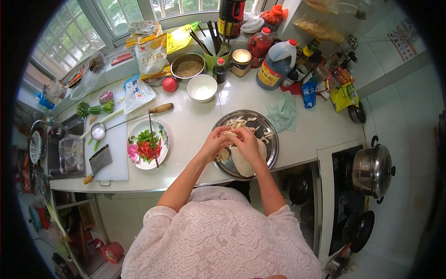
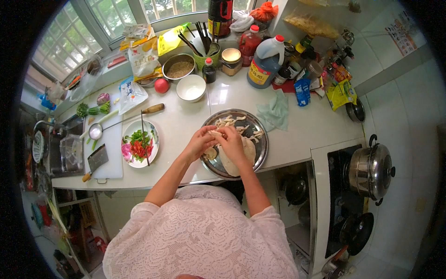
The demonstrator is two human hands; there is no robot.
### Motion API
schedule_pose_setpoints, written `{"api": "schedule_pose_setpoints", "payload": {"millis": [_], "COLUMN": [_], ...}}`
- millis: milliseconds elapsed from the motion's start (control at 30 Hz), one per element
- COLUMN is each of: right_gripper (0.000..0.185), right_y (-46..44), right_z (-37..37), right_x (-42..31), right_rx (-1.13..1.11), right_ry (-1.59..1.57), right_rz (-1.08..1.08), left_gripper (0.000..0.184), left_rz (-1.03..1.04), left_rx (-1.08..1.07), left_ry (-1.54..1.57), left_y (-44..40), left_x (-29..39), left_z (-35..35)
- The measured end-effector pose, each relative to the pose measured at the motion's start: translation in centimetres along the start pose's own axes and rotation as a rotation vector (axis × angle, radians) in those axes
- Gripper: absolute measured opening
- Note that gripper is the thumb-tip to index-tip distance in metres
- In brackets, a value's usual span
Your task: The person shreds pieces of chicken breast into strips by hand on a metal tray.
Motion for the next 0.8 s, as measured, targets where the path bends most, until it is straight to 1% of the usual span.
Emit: {"api": "schedule_pose_setpoints", "payload": {"millis": [33,67,133,167,233,267,333,367,433,467,533,567,633,667,733,767,800], "right_gripper": [0.014,0.014,0.011,0.011,0.012,0.012,0.012,0.012,0.012,0.012,0.010,0.010,0.009,0.009,0.007,0.007,0.008], "right_y": [0.0,0.0,0.0,0.0,0.1,0.1,-0.1,0.0,0.1,0.0,-0.1,-0.2,-0.2,-0.2,-0.2,-0.3,-0.5], "right_z": [0.0,0.0,0.2,0.2,0.0,0.0,0.1,0.1,-0.1,-0.1,-0.1,-0.3,-1.5,-2.2,-3.1,-3.0,-2.6], "right_x": [0.2,0.4,0.7,0.8,0.8,1.0,1.4,1.6,0.8,0.8,1.2,1.4,2.0,2.3,2.3,2.3,2.5], "right_rx": [-0.002,-0.003,0.007,0.006,0.028,0.027,-0.035,-0.034,-0.054,-0.052,0.092,0.091,0.316,0.315,0.249,0.250,0.233], "right_ry": [0.006,0.005,-0.237,-0.237,-0.359,-0.359,-0.383,-0.383,-0.464,-0.463,-0.546,-0.545,-0.663,-0.663,-0.516,-0.516,-0.453], "right_rz": [-0.018,-0.018,0.119,0.119,0.165,0.166,0.132,0.133,0.153,0.153,0.189,0.188,0.258,0.258,0.243,0.244,0.221], "left_gripper": [0.026,0.026,0.025,0.025,0.023,0.023,0.014,0.014,0.011,0.011,0.011,0.011,0.012,0.012,0.014,0.015,0.015], "left_rz": [0.048,0.048,0.093,0.093,0.001,0.001,-0.020,-0.021,-0.067,-0.068,-0.055,-0.053,0.058,0.059,0.037,0.047,0.045], "left_rx": [-0.019,-0.018,-0.054,-0.053,-0.041,-0.040,-0.036,-0.037,-0.052,-0.053,-0.037,-0.037,0.150,0.150,0.166,0.106,0.106], "left_ry": [-0.097,-0.097,-0.185,-0.185,-0.133,-0.132,-0.135,-0.135,0.112,0.112,0.178,0.178,0.187,0.188,0.091,0.118,0.118], "left_y": [0.1,0.2,0.4,0.5,0.6,0.8,1.1,1.1,1.0,0.9,0.4,-0.1,-0.5,-0.5,0.7,0.6,0.7], "left_x": [0.1,0.1,0.3,0.4,0.6,0.7,0.9,0.9,1.0,0.8,0.3,0.0,0.2,0.2,2.0,1.6,1.4], "left_z": [0.1,0.1,-0.1,-0.2,-0.1,0.0,0.1,0.2,0.3,0.4,0.2,-0.3,-1.3,-1.7,-1.0,-1.2,-0.9]}}
Point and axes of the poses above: each hand's wrist, its own y-axis away from the middle knuckle, its own z-axis out of the palm, x = y × z, the point moved 1 cm from there along -y, towards the middle knuckle, and after that the axes turned 5 degrees about -y, right-handed, at the moved point
